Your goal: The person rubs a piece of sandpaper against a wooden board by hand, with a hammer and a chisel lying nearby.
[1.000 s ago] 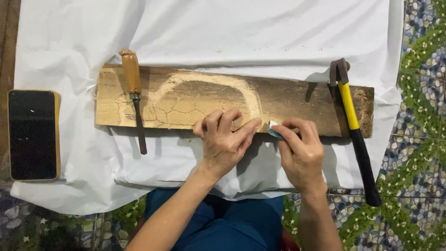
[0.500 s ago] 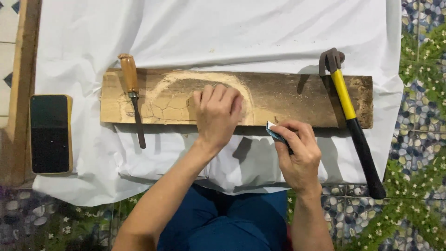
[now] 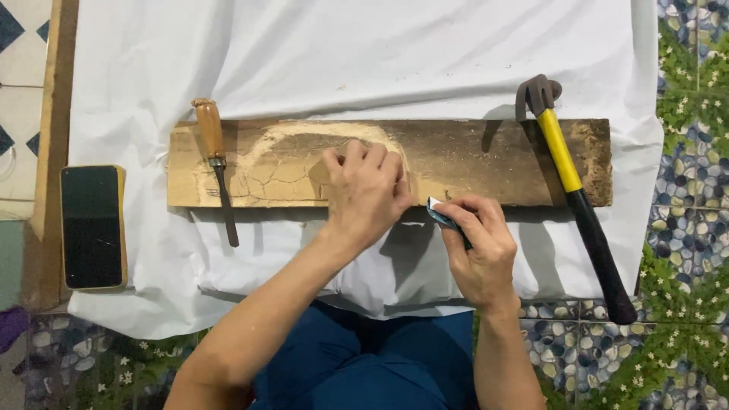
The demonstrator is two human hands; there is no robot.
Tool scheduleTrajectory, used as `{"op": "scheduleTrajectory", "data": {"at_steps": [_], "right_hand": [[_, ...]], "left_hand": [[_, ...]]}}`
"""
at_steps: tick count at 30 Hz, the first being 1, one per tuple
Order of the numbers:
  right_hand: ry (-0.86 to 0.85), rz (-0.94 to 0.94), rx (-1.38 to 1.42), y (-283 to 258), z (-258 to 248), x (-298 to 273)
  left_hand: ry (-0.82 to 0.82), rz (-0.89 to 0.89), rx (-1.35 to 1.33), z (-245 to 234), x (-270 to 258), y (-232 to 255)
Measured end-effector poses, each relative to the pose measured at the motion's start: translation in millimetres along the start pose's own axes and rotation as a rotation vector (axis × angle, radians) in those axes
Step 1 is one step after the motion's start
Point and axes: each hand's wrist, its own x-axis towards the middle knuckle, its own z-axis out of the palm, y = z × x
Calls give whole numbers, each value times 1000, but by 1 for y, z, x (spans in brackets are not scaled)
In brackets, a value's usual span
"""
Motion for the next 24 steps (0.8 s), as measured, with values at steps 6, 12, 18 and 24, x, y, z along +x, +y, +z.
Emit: {"op": "scheduleTrajectory", "data": {"at_steps": [6,12,18,24], "right_hand": [[-2,10,5,-4,-5,0],[29,30,30,2,-12,3],[6,30,37,4,-7,2],[-9,24,22,1,-6,2]], "left_hand": [[-318,-47,34,-22,11,21],[-137,92,-199,-20,-14,-7],[-31,222,-97,-31,-27,2],[14,172,-9,-19,-34,20]]}}
